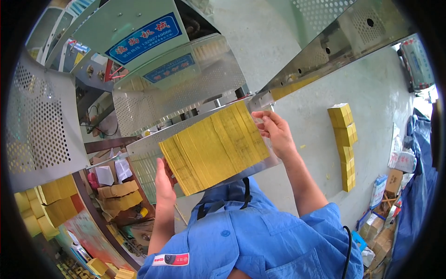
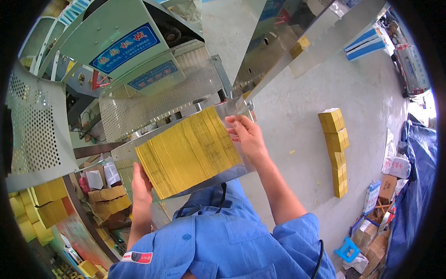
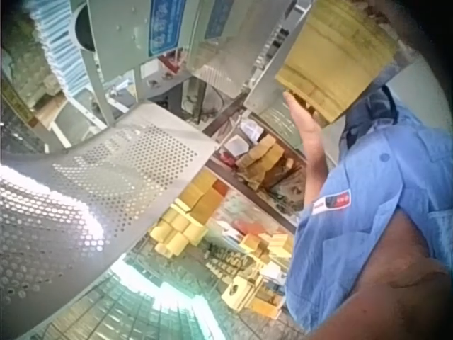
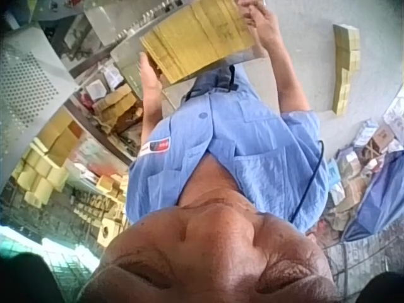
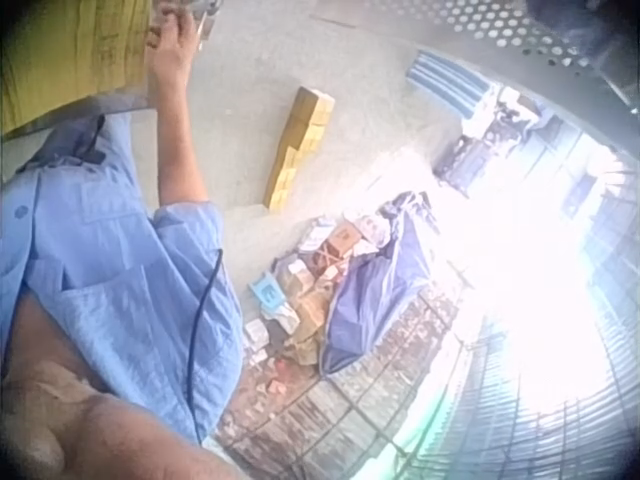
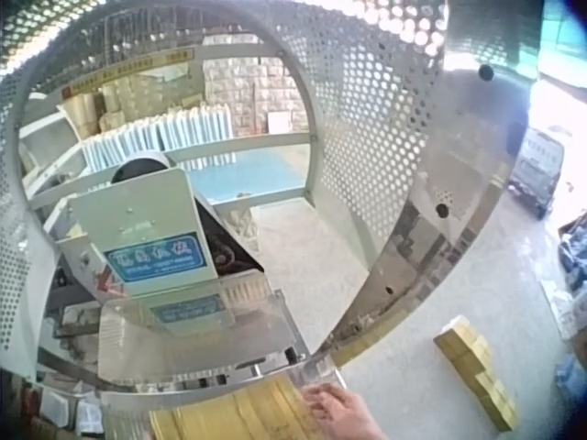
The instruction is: Bundle stacks of yellow paper using a strapping machine.
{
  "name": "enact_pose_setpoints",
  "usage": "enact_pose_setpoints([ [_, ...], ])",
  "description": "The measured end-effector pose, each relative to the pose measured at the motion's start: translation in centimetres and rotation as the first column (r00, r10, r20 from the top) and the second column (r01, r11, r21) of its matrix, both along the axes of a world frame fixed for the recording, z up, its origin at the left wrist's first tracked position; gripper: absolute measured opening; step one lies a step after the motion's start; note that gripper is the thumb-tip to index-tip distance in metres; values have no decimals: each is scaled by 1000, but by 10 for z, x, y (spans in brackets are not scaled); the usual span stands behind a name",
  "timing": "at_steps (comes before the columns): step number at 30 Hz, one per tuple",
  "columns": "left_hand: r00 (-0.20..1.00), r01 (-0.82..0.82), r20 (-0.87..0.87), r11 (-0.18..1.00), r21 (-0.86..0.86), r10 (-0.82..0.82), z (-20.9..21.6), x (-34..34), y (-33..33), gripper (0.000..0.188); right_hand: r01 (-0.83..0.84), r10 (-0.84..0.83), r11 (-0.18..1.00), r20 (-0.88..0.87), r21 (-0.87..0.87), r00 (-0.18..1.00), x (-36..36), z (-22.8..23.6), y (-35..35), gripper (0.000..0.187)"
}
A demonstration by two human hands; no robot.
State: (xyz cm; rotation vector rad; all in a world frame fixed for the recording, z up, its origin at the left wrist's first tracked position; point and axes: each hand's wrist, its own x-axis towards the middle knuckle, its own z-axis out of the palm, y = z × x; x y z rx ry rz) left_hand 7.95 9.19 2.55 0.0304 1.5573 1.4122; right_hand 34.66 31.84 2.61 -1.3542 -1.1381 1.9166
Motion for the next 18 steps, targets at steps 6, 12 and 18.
enact_pose_setpoints([
  [6,993,97,-60,987,-125,-105,-11,2,5,40,-147,141,986,78,77,987,2,-24,0,24],
  [12,978,109,-169,990,-90,-123,-19,11,13,32,-371,212,862,420,345,882,-10,-16,-10,25],
  [18,938,154,-324,986,65,-125,-15,24,-1,31,-270,199,897,225,350,954,0,5,-9,23],
])
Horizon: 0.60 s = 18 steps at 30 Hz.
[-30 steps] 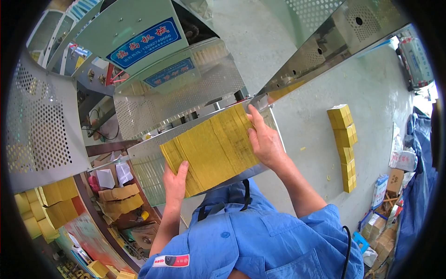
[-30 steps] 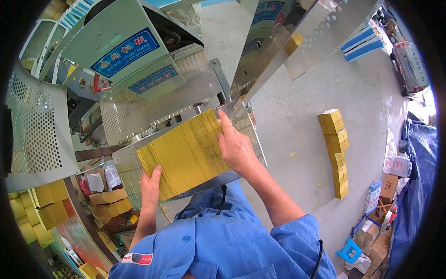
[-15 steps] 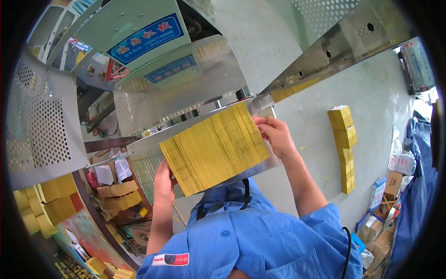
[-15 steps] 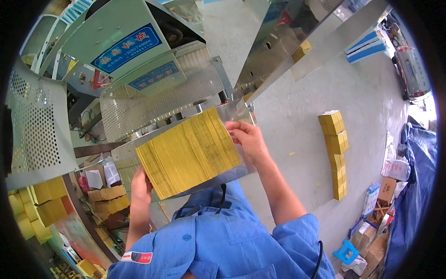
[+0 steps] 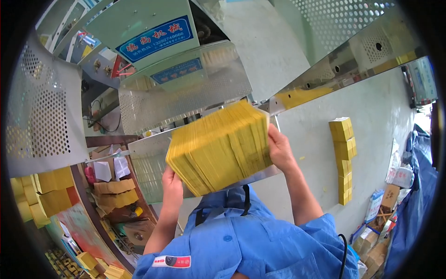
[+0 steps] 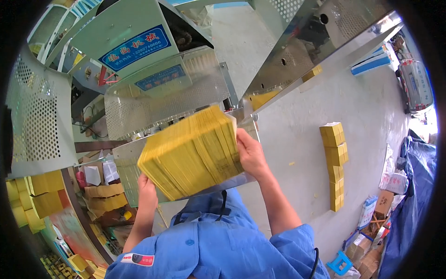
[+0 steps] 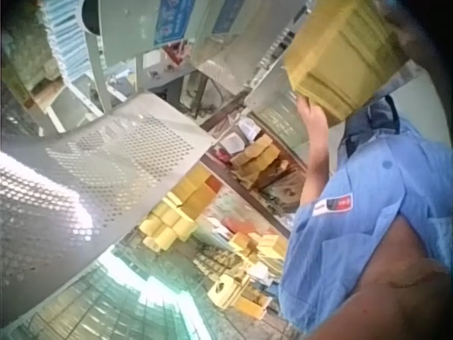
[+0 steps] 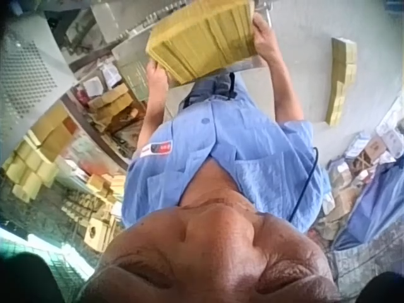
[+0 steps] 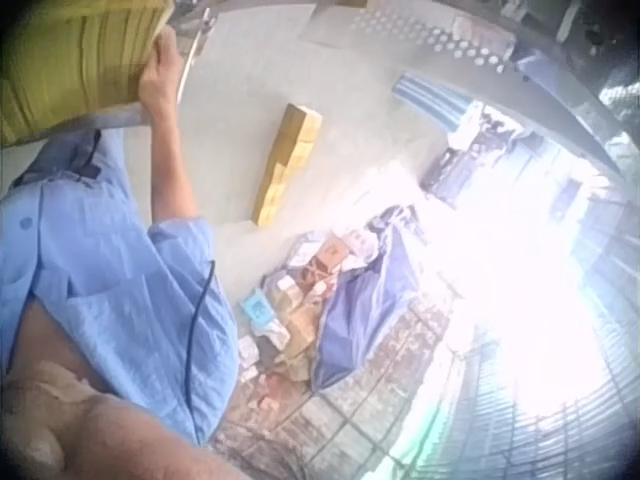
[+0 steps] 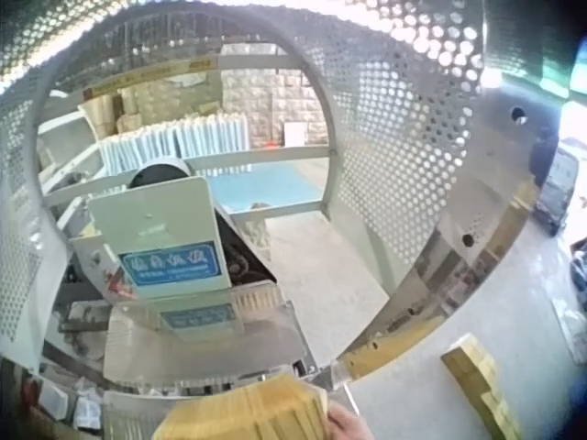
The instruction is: Bundle stacks of yellow paper using a strapping machine.
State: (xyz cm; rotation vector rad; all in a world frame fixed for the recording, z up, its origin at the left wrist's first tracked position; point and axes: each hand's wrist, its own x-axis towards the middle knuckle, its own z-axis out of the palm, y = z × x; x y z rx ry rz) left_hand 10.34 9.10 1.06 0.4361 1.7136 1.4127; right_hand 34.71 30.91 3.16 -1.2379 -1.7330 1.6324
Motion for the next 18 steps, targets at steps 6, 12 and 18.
enact_pose_setpoints([
  [6,993,29,-121,989,145,-12,-20,29,-29,37,-13,-66,991,-583,-130,810,11,-32,-12,18],
  [12,994,16,-111,988,155,1,-18,28,-21,45,89,-284,937,-591,-337,755,5,-40,-13,17],
  [18,998,-11,-52,960,281,27,-5,19,1,55,108,-313,926,-579,-361,753,2,-33,-12,29],
])
